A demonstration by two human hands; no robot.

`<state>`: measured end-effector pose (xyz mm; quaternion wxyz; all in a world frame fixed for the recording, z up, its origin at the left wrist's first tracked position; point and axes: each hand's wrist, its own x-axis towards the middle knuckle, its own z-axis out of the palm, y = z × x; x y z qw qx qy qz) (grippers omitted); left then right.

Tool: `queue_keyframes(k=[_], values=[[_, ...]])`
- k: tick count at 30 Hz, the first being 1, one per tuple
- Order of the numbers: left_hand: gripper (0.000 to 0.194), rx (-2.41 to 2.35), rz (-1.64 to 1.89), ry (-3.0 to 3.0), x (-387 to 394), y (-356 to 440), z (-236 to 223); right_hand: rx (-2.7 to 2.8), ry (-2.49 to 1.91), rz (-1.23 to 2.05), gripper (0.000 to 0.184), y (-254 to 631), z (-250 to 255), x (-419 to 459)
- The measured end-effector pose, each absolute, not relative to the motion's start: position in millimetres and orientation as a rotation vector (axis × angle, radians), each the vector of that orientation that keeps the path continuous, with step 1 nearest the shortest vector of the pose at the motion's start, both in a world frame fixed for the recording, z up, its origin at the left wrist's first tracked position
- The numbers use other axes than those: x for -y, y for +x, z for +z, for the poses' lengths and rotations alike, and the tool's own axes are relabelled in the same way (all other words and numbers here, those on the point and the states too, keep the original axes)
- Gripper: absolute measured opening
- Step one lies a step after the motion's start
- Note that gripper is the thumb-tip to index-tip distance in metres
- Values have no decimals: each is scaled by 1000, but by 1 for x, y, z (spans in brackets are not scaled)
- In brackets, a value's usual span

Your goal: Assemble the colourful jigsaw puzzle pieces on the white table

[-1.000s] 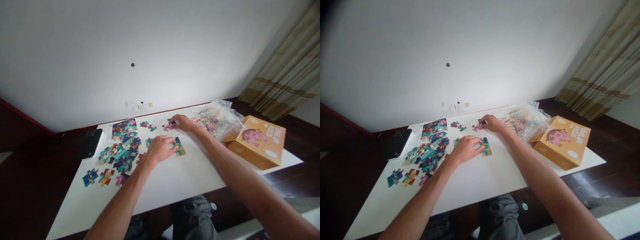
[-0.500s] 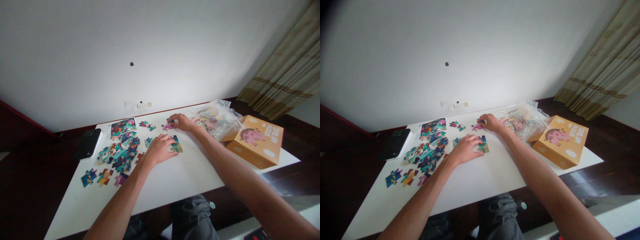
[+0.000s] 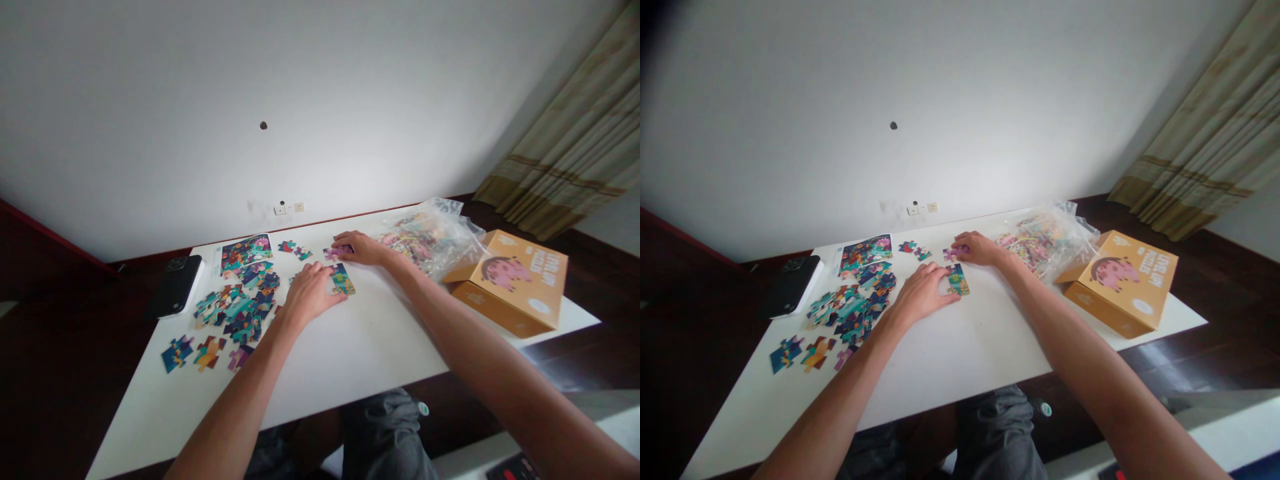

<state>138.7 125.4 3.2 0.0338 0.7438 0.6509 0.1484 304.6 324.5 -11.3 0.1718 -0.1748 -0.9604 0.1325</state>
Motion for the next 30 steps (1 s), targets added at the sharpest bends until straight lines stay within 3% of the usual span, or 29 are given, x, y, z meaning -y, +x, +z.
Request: queue_keyframes(k=[14,30], values=[[41,-2016,482,2305,-127,137,4,2706,-505,526,24,302,-6,-320],[63,-1722,526,2470,-122,157,3,2636,-534,495,21,306,-2,-320]])
